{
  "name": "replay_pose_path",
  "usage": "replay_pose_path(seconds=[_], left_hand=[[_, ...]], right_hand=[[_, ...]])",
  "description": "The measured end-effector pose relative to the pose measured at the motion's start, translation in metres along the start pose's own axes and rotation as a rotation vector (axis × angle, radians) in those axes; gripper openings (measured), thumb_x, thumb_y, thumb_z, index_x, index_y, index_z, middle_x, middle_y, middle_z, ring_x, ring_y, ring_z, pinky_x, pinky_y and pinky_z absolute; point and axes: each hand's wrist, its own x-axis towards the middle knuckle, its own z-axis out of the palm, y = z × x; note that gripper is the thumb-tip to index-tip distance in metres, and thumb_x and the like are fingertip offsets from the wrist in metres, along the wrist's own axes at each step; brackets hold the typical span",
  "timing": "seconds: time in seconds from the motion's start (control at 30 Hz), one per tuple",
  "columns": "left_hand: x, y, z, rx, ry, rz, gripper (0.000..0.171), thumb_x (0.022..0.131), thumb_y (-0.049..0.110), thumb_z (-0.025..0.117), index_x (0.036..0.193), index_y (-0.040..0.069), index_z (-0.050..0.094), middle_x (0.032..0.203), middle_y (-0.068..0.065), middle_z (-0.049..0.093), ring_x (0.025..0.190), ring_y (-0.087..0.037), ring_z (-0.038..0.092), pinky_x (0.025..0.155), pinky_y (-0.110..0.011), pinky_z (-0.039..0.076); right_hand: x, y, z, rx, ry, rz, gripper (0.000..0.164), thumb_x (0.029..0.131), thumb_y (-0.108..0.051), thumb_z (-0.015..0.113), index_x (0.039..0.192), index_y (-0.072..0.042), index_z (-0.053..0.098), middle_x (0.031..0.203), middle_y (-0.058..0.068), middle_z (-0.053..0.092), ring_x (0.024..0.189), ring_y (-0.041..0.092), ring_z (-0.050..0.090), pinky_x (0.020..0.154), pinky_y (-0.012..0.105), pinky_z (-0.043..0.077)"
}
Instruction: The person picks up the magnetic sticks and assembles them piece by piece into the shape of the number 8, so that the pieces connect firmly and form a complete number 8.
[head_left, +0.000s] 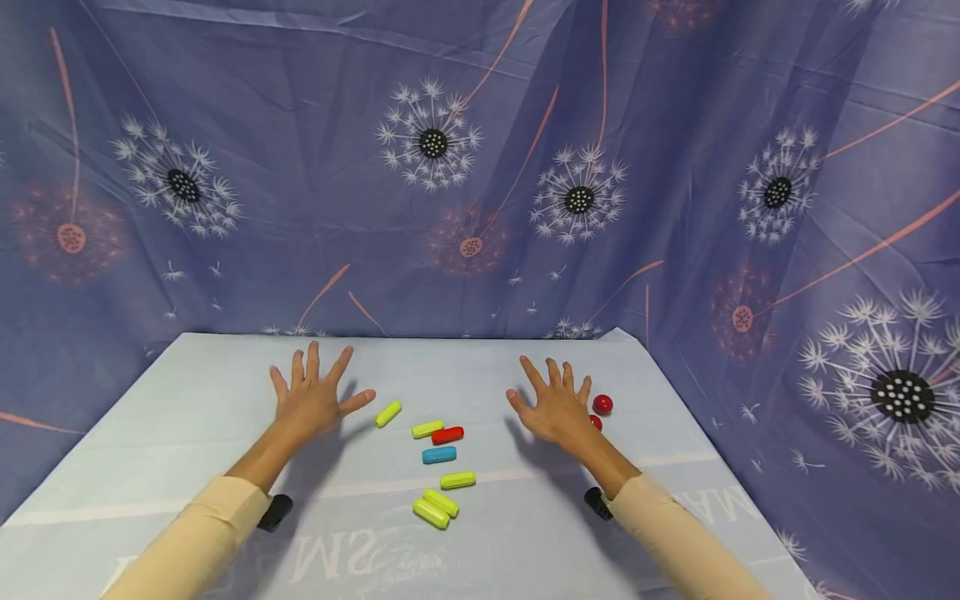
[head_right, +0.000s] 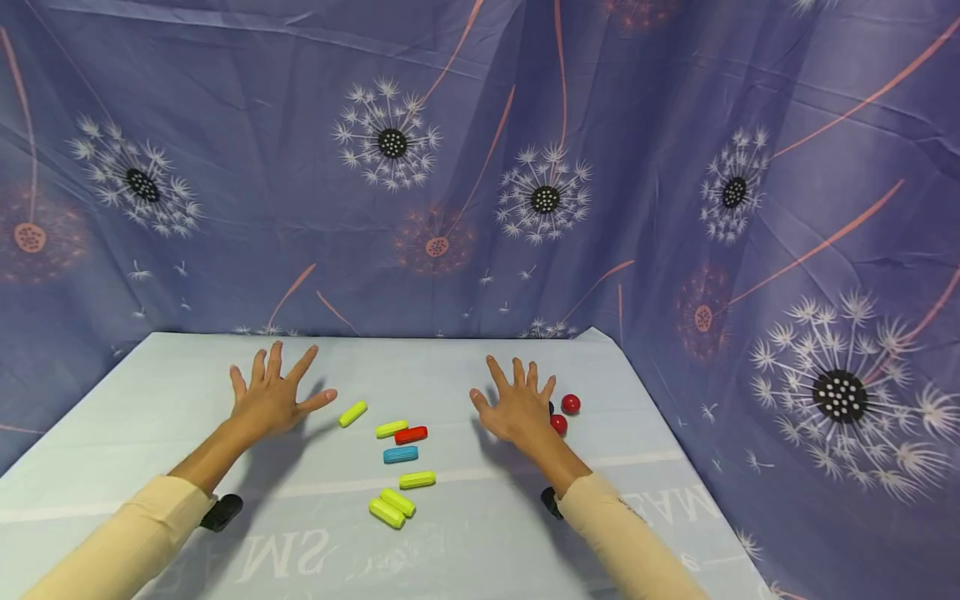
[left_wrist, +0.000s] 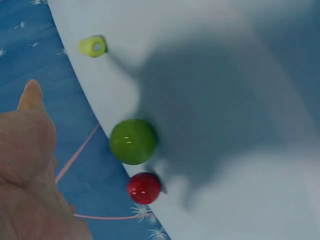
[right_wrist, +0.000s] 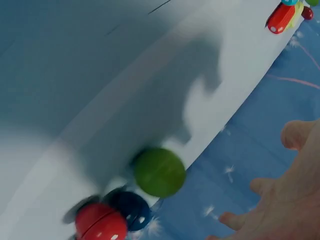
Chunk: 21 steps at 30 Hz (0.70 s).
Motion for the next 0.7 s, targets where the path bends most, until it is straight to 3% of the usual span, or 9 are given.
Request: replay_pose_path(seconds=[0.13,0.27,0.47,0.7], left_hand=[[0.006,0.008,-0.005,-0.022,-0.009,0.016,0.09,0.096,0.061,0.058,0.163,0.015,0.02,0.162,-0.039,-0.001,0.149,-0.06,-0.001,0.11,-0.079,-0.007],[0.009,0.018,-0.007,-0.035,-0.021,0.051,0.088,0.096,0.057,0.06,0.163,0.015,0.02,0.16,-0.041,0.009,0.148,-0.058,0.01,0.112,-0.078,0.006],[0.009,0.026,0.002,-0.035,-0.054,0.104,0.087,0.094,0.048,0.068,0.162,0.014,0.025,0.156,-0.043,0.02,0.144,-0.058,0.023,0.113,-0.075,0.017],[0.007,0.03,0.013,-0.048,-0.075,0.157,0.089,0.085,0.032,0.082,0.158,0.01,0.035,0.149,-0.045,0.033,0.141,-0.06,0.031,0.112,-0.072,0.025]], right_hand=[[-0.001,0.016,-0.006,0.004,0.002,0.018,0.073,0.101,-0.064,0.04,0.163,-0.031,0.023,0.165,0.026,0.021,0.152,0.053,0.01,0.113,0.077,-0.002],[-0.002,0.035,-0.012,0.018,0.027,0.026,0.073,0.101,-0.062,0.04,0.163,-0.027,0.023,0.162,0.029,0.024,0.151,0.052,0.015,0.112,0.077,0.002],[-0.003,0.06,-0.017,0.099,0.084,0.058,0.073,0.101,-0.057,0.046,0.162,-0.021,0.028,0.156,0.03,0.032,0.143,0.05,0.027,0.106,0.074,0.011],[-0.001,0.079,-0.024,0.18,0.067,0.154,0.072,0.102,-0.054,0.045,0.162,-0.019,0.027,0.156,0.031,0.032,0.144,0.048,0.03,0.103,0.071,0.021]])
